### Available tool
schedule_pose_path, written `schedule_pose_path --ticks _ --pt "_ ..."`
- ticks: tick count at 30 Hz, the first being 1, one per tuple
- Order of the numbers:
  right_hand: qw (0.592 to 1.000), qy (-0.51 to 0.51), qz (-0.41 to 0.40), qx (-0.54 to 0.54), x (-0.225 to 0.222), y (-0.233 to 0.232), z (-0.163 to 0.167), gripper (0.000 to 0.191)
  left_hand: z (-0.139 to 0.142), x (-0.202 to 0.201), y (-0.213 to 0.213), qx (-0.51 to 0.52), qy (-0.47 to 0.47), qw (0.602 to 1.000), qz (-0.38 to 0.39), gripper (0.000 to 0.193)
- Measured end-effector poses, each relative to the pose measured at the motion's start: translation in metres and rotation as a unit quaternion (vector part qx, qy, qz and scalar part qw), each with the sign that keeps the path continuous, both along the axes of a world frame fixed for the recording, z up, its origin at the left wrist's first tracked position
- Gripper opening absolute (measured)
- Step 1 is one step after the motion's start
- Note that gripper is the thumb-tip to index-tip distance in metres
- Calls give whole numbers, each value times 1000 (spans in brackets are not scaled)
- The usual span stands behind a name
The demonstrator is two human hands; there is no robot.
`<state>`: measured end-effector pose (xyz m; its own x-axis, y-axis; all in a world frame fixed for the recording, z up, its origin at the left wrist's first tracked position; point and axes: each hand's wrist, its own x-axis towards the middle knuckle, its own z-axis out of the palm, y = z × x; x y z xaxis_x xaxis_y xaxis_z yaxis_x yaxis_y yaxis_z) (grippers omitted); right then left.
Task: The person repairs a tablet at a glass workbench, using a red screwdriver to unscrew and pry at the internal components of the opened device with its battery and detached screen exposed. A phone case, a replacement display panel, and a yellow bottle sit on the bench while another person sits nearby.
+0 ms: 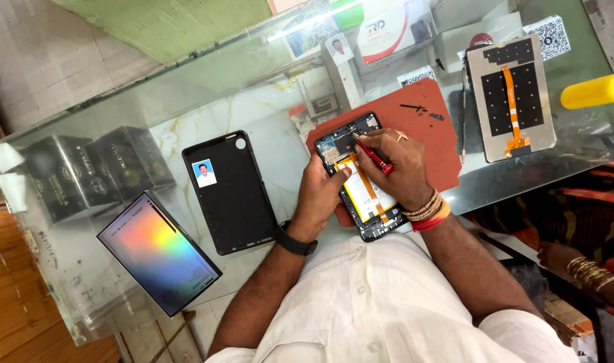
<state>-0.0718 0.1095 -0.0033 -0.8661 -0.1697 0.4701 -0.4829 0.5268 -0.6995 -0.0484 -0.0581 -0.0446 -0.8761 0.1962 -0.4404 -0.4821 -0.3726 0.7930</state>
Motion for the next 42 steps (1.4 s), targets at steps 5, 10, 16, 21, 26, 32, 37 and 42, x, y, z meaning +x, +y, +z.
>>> schedule_pose_path --ticks 5,10,16,21,26,32,37,42 --pt "1000 -2 -3 3 0 -1 0 17 1 1 0 -3 7 1000 0 37" --pt "1000 -2 -1 7 1 0 1 16 0 1 1 -6 13 1000 1 36" --pt "1000 -22 -15 -6 3 1 -1 15 3 2 0 -1 0 1000 2 37" --pt "1000 -5 -9 -5 2 1 -1 16 7 1 1 -11 9 1000 -2 38" --pt "1000 9 0 18 2 -1 1 17 10 1 1 4 0 1000 -1 39" --pt "999 17 -6 30 4 -2 2 17 8 2 1 -8 19 1000 -4 39" --pt "1000 0 -12 22 4 -2 -1 16 7 2 1 -4 9 1000 1 39" --pt "1000 19 -4 9 3 -1 -3 17 7 2 1 -12 7 1000 0 38"
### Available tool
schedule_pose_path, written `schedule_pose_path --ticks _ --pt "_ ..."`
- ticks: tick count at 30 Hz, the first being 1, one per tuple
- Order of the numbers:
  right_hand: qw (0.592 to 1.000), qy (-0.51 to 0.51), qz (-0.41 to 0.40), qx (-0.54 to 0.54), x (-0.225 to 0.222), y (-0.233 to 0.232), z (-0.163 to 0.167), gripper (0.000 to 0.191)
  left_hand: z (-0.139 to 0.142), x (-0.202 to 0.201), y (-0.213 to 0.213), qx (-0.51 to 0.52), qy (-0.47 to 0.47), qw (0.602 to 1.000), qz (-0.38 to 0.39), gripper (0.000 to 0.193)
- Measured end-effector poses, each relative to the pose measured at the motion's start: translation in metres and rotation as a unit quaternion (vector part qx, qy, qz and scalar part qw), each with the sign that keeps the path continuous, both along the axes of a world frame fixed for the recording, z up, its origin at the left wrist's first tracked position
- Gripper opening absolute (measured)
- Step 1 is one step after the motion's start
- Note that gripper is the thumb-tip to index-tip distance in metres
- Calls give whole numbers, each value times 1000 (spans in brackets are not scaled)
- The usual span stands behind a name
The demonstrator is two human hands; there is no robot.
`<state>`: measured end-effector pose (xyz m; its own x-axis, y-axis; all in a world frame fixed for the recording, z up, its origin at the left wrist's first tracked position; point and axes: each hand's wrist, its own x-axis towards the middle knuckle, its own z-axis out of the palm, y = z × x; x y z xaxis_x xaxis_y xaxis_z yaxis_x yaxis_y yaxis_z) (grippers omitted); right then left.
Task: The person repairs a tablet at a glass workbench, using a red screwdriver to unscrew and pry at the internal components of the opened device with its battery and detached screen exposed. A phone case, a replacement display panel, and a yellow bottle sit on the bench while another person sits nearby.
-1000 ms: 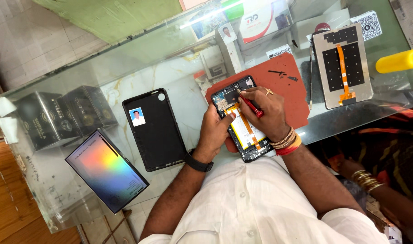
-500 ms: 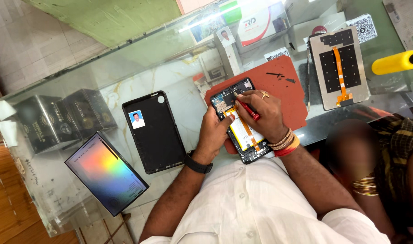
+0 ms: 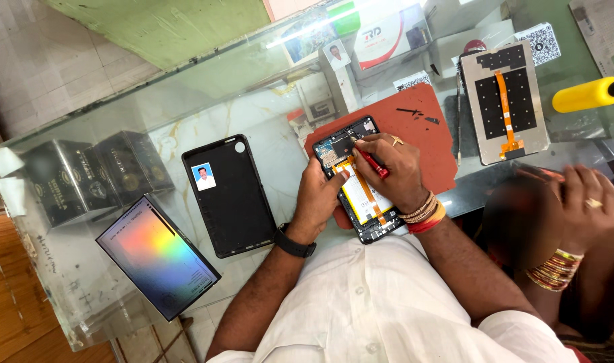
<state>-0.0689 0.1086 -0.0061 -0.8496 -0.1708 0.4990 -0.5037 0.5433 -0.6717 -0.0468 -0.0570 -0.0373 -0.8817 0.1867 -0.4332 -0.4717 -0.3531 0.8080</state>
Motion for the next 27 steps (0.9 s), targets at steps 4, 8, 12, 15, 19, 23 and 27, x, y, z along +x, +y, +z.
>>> schedule_pose_path --ticks 4,8,12,15,19,23,27 --pt "1000 -6 -5 4 1 1 1 17 0 0 1 6 7 1000 -1 38" --pt "1000 -23 -15 -1 2 0 2 15 2 1 0 10 8 1000 1 39" --pt "1000 -12 -20 -3 1 -1 3 16 5 0 0 13 -6 1000 -2 39" --pt "1000 -7 -7 8 2 1 2 16 4 0 0 2 -5 1000 -4 38" --pt "1000 -9 -14 4 3 2 0 15 1 1 1 3 8 1000 -1 37" --pt "1000 -7 -24 -4 2 1 -1 15 -1 3 1 -2 17 1000 -1 38" --pt "1000 -1 -19 -2 2 1 1 15 -1 2 1 9 10 1000 0 38"
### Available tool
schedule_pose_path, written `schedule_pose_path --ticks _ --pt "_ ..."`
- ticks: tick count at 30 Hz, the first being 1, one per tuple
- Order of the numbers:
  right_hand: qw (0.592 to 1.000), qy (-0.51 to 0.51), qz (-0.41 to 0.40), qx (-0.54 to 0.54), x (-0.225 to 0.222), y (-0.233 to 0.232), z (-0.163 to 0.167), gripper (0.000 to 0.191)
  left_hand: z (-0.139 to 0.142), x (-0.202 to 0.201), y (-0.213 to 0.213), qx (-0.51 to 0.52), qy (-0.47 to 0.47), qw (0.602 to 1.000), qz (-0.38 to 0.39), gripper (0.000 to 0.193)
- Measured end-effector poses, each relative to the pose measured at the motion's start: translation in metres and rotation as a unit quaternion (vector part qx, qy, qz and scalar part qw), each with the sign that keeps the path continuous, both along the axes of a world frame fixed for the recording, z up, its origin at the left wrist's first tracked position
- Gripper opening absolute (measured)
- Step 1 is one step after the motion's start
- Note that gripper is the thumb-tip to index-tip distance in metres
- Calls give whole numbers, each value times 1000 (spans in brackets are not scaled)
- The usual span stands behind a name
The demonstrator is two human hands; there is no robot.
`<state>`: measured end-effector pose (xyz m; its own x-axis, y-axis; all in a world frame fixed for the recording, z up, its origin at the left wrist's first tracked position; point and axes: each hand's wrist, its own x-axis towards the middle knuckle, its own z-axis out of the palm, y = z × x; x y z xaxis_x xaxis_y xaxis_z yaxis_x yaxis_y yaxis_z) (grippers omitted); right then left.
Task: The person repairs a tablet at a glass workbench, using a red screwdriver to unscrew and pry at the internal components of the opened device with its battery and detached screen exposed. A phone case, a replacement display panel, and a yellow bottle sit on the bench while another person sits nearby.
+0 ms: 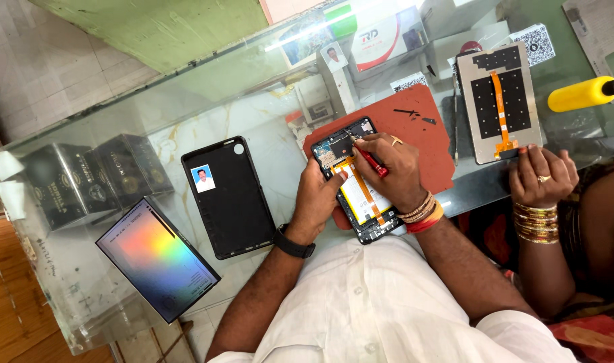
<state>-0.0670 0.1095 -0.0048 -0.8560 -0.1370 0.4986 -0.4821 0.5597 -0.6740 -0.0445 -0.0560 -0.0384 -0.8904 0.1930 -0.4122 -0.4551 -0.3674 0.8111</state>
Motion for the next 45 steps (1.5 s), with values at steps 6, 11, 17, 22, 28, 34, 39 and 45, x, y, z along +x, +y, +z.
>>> schedule_pose_path --ticks 6,11,17,22,28,34,39,45 --pt "1000 -1 -5 8 1 0 1 15 2 0 2 6 -5 1000 1 39" --pt "1000 0 -10 4 0 0 0 15 5 -1 1 14 -14 1000 -1 38" --pt "1000 0 -3 16 1 -1 2 15 7 -1 0 7 -18 1000 -6 38" --pt "1000 -7 -19 22 1 -2 1 14 6 -1 0 14 -16 1000 -3 39" --pt "1000 0 -21 11 -1 -1 -1 15 7 -1 1 6 -9 1000 -3 39" --pt "1000 3 0 20 -1 1 -3 16 7 -2 1 3 -17 1000 -5 40" --pt "1000 -7 -8 10 -1 1 -4 15 6 -2 1 4 -10 1000 -4 39" --pt "1000 -14 -21 12 0 0 -3 15 8 -1 1 -16 -20 1000 -6 38"
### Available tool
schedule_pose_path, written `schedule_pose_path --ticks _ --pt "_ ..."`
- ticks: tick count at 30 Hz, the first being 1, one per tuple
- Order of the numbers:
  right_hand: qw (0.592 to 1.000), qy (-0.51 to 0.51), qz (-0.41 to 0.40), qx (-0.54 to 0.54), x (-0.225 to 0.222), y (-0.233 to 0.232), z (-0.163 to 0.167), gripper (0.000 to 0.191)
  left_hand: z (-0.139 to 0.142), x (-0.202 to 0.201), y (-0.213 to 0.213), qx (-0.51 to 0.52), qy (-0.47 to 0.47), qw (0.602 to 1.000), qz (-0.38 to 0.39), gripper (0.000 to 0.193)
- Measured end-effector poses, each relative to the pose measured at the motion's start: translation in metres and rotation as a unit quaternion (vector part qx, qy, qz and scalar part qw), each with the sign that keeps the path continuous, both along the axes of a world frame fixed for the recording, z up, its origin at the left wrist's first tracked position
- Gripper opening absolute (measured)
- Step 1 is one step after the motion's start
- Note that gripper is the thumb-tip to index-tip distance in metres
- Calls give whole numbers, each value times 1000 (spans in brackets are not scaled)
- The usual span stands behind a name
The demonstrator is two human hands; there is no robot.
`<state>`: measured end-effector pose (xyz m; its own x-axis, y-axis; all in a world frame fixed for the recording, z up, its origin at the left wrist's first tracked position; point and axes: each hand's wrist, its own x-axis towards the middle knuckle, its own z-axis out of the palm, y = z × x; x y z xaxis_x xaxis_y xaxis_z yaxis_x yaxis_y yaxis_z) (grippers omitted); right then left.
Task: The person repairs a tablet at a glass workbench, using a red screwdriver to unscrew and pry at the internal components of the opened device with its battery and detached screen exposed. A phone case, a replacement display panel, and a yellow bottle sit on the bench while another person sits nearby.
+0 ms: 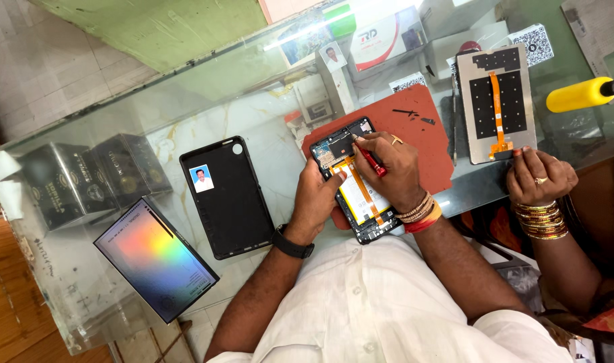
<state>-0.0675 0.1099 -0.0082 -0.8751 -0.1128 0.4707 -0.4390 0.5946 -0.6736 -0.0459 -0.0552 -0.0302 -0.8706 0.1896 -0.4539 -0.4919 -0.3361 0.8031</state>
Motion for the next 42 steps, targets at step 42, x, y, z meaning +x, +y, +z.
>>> schedule_pose_path --ticks 42 --pt "996 62 -12 67 4 -1 13 15 -5 5 -1 -6 30 1000 4 38"
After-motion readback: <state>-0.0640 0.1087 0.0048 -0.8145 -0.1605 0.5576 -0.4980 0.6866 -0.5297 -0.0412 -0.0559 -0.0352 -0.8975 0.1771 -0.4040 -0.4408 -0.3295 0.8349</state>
